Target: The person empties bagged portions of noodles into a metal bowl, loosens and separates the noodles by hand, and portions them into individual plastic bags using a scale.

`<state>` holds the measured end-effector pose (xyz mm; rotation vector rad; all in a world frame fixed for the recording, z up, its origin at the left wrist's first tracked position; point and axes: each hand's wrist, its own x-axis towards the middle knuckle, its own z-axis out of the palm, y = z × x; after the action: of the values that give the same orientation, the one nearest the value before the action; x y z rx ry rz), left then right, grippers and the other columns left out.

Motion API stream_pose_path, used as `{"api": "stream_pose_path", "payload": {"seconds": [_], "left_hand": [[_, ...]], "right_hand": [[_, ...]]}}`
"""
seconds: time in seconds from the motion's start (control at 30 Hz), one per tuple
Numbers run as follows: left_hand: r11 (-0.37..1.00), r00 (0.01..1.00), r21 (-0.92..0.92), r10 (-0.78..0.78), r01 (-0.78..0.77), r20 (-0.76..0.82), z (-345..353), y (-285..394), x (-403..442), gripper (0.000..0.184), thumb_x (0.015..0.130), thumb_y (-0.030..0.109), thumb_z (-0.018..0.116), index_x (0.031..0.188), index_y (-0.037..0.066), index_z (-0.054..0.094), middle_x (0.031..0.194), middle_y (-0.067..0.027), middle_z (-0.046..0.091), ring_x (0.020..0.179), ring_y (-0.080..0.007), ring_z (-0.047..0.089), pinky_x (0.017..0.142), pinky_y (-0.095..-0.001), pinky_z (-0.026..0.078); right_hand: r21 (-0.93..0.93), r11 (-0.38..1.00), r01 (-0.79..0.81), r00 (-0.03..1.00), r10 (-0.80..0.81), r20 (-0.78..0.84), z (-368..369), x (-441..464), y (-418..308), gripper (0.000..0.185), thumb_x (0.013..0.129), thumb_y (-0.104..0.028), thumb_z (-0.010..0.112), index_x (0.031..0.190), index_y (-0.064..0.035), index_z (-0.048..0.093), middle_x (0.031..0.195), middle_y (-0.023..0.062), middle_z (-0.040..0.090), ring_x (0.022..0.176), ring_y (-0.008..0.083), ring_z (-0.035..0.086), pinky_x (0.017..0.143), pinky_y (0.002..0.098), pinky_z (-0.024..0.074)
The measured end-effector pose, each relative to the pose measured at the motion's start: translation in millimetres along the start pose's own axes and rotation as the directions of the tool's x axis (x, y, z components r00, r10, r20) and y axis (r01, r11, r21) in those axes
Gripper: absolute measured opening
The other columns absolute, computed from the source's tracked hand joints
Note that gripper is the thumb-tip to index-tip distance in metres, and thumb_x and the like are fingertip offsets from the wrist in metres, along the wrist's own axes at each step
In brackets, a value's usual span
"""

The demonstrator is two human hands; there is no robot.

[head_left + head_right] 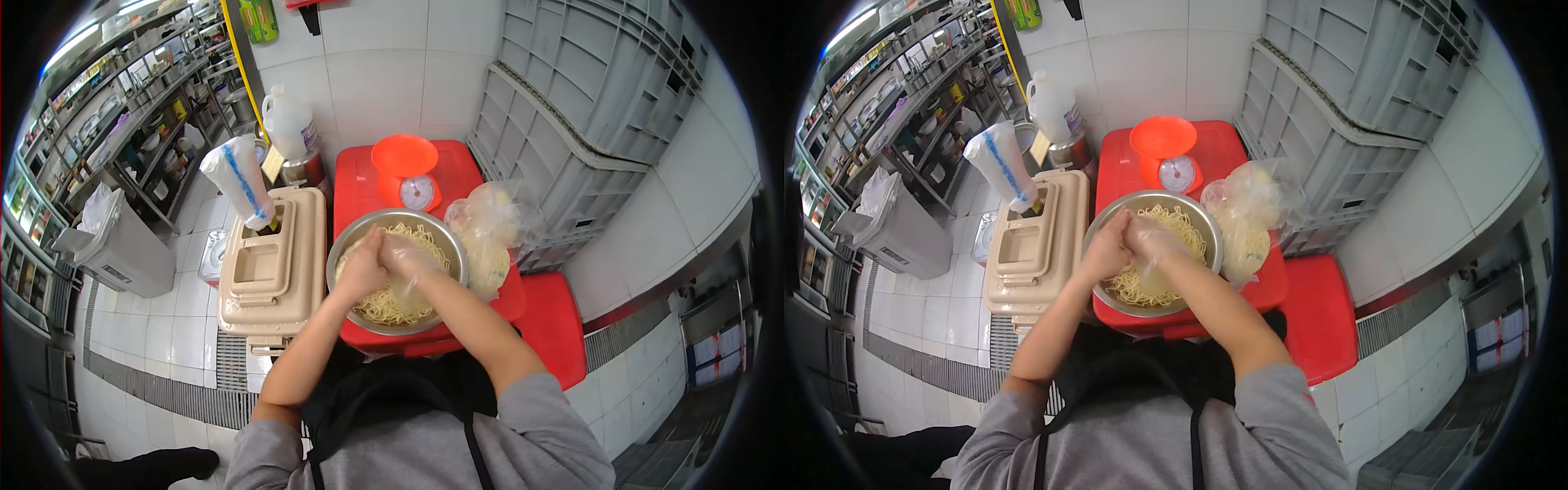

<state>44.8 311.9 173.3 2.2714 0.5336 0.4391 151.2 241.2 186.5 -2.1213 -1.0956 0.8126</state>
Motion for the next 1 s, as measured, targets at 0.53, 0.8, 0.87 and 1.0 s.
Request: {"api": "stream_pose_path", "payload": {"seconds": [0.53, 0.8, 0.87, 1.0], "left_hand": [[0.848, 0.973, 0.477, 0.190, -0.232, 0.135, -15, 34, -18, 0.058, 0.068, 0.006, 0.067, 0.122, -0.002, 0.049, 0.113, -0.0131, 0.058, 0.083, -0.0212, 0.063, 0.069, -0.0334, 0.051], [0.874, 0.922, 0.305, 0.387, -0.378, 0.033, 26, -87, 11, 0.100, 0.056, 0.027, 0.079, 0.138, 0.002, 0.027, 0.124, -0.0241, 0.049, 0.107, -0.0351, 0.055, 0.087, -0.0447, 0.046], [0.934, 0.982, 0.326, 0.100, -0.147, 0.158, 28, -65, 16, 0.093, 0.056, 0.025, 0.077, 0.133, -0.001, 0.031, 0.111, -0.0220, 0.058, 0.098, -0.0367, 0.059, 0.083, -0.0447, 0.048], [0.824, 0.958, 0.556, -0.064, -0.107, 0.280, 10, -13, 29, 0.071, 0.060, 0.020, 0.073, 0.121, -0.001, 0.044, 0.087, -0.0150, 0.067, 0.083, -0.0352, 0.065, 0.074, -0.0419, 0.051]], "right_hand": [[0.323, 0.778, 0.539, 0.842, -0.512, -0.173, 43, 31, 95, 0.054, 0.077, -0.020, 0.063, 0.125, -0.0013, 0.046, 0.119, 0.0186, 0.054, 0.114, 0.0287, 0.050, 0.097, 0.0364, 0.0381], [-0.092, 0.897, 0.432, 0.876, -0.442, -0.193, 44, 30, 111, 0.048, 0.075, -0.023, 0.063, 0.118, -0.0065, 0.052, 0.109, 0.0183, 0.059, 0.100, 0.0313, 0.058, 0.084, 0.0384, 0.0453], [-0.095, 0.906, 0.413, 0.895, -0.423, -0.143, 44, 30, 109, 0.050, 0.077, -0.024, 0.063, 0.122, -0.0061, 0.049, 0.115, 0.0168, 0.056, 0.107, 0.0298, 0.054, 0.090, 0.0372, 0.0421], [0.028, 0.982, 0.189, 0.968, -0.182, -0.170, 15, 10, 91, 0.047, 0.083, -0.026, 0.057, 0.124, -0.0064, 0.046, 0.119, 0.0183, 0.054, 0.112, 0.0295, 0.051, 0.093, 0.0356, 0.0412]]}}
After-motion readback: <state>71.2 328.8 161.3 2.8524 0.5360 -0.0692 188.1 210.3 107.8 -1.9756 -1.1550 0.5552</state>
